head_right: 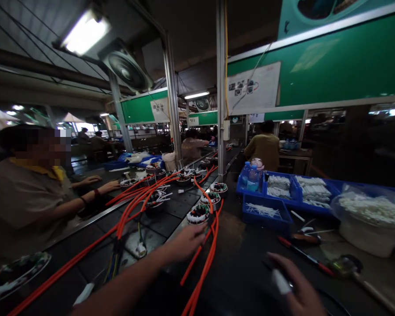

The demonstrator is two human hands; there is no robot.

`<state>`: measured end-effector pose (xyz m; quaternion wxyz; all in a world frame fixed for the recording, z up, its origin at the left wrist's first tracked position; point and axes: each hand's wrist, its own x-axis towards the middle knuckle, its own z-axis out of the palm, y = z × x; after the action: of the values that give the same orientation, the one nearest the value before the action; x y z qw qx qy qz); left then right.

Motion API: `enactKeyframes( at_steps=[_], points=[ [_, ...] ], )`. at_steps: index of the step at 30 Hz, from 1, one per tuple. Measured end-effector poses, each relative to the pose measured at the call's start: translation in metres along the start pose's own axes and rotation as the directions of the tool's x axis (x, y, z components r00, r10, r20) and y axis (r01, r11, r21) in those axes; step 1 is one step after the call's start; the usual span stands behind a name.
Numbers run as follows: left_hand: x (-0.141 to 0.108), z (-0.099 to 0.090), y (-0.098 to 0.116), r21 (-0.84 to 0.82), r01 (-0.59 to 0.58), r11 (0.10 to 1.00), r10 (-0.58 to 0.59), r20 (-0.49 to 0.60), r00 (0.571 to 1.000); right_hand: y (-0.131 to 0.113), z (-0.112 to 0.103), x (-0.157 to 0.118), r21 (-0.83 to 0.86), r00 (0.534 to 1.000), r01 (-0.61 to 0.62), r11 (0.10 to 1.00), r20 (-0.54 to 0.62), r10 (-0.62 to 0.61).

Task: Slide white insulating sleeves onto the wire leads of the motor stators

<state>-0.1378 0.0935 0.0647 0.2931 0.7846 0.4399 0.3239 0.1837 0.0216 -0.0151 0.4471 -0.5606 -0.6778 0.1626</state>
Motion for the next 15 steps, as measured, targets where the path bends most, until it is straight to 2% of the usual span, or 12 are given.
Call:
enactKeyframes(
  at_steps=[1,2,4,6,7,9,11,12,15],
  points=[
    [-0.003,0.014,0.007,-0.007,-0.024,1.0,0.025,0.049,0.998,-0.01,0.018,0.005,0.193,0.993,-0.056,0.98,0.117,0.033],
    [-0.008,0.025,0.012,-0.012,-0.042,0.999,0.043,0.091,0.995,-0.021,0.036,0.011,0.371,0.972,-0.138,0.918,0.23,0.053],
    [-0.022,0.037,0.019,-0.009,-0.064,0.998,0.065,0.214,0.975,-0.043,0.072,0.025,0.623,0.885,-0.38,0.683,0.459,0.073],
    [-0.038,0.038,0.023,0.023,-0.08,0.997,0.065,0.376,0.924,-0.062,0.097,0.04,0.727,0.812,-0.554,0.405,0.58,0.07],
    [-0.046,0.035,0.024,0.045,-0.092,0.995,0.062,0.449,0.891,-0.069,0.106,0.048,0.744,0.791,-0.603,0.287,0.605,0.091],
    [-0.059,0.024,0.024,0.076,-0.115,0.99,0.059,0.523,0.85,-0.078,0.114,0.059,0.753,0.765,-0.642,0.146,0.618,0.181],
    [-0.067,0.007,0.021,0.056,-0.085,0.995,0.047,0.488,0.871,-0.082,0.115,0.065,0.761,0.754,-0.641,0.101,0.601,0.263],
    [-0.069,-0.002,0.017,0.027,-0.043,0.999,0.027,0.44,0.898,-0.083,0.114,0.065,0.757,0.754,-0.642,0.122,0.593,0.283],
    [-0.07,-0.026,-0.006,-0.085,0.109,0.99,-0.089,0.207,0.974,-0.085,0.108,0.055,0.706,0.763,-0.646,0.29,0.59,0.264]
  ],
)
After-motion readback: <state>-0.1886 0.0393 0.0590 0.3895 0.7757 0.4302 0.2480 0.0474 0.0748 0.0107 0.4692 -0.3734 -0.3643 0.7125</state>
